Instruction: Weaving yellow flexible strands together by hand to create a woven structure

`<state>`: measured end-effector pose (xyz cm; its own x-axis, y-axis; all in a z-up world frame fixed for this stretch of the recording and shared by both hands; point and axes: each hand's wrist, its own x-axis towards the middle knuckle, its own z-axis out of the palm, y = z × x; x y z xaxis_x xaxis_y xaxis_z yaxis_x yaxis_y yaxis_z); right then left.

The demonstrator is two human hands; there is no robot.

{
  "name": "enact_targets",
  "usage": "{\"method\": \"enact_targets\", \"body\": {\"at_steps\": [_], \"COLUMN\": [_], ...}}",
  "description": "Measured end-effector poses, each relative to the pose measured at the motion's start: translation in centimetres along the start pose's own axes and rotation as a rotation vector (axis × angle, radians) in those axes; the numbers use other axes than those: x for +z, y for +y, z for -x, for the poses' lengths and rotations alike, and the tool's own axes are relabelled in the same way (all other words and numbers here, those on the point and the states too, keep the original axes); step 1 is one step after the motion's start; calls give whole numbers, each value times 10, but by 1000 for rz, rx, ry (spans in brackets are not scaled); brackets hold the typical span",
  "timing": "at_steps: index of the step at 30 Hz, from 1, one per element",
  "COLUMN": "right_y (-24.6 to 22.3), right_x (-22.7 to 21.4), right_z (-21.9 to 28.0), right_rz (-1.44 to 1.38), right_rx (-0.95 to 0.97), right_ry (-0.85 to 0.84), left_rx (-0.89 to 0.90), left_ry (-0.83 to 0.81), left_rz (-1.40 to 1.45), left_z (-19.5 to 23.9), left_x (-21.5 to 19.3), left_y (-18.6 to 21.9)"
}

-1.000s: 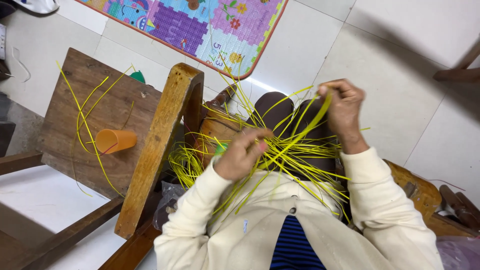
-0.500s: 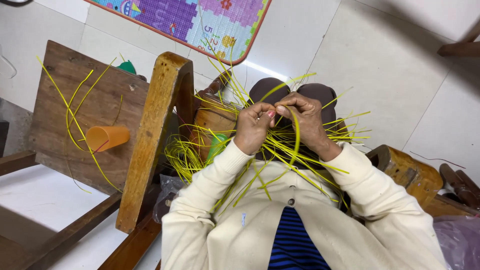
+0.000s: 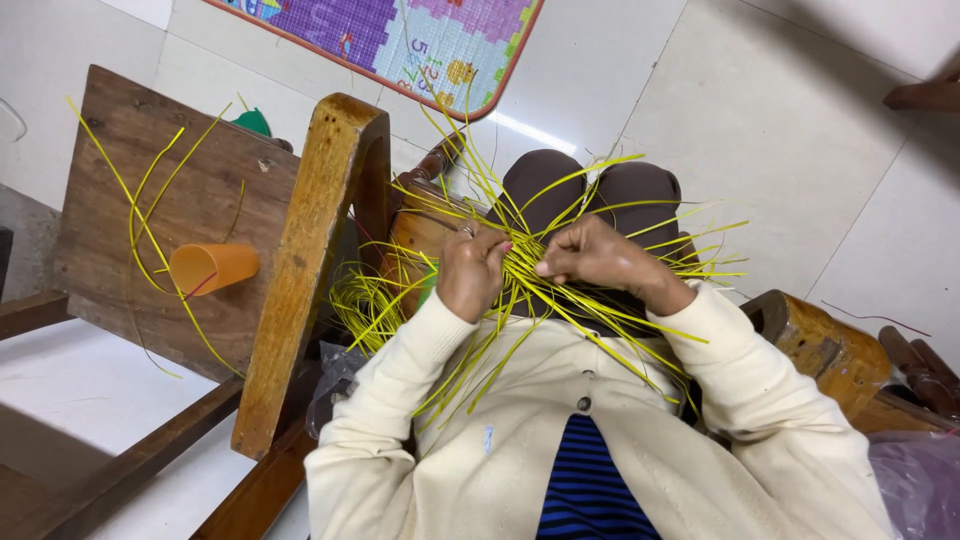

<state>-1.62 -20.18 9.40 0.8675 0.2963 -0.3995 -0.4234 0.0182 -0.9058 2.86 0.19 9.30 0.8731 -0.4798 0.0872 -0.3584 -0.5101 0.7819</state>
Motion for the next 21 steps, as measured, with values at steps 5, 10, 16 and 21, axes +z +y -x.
{"method": "enact_targets", "body": {"at_steps": [5, 10, 16, 21], "right_y": [-17, 11, 38, 24], "right_x": [17, 23, 22, 25], "right_z": [-10, -29, -37, -29], "right_rz": [82, 411, 472, 412], "right_rx": [-333, -571, -543, -542], "right_ry": [166, 293, 306, 241], "left_rx": [-234, -324, -354, -321], "left_ry": [-80, -174, -152, -117], "left_rz": [79, 104, 328, 405], "left_z": [-4, -4, 7, 10], "left_x": [24, 38, 48, 48], "left_y": [-38, -61, -69, -71]}}
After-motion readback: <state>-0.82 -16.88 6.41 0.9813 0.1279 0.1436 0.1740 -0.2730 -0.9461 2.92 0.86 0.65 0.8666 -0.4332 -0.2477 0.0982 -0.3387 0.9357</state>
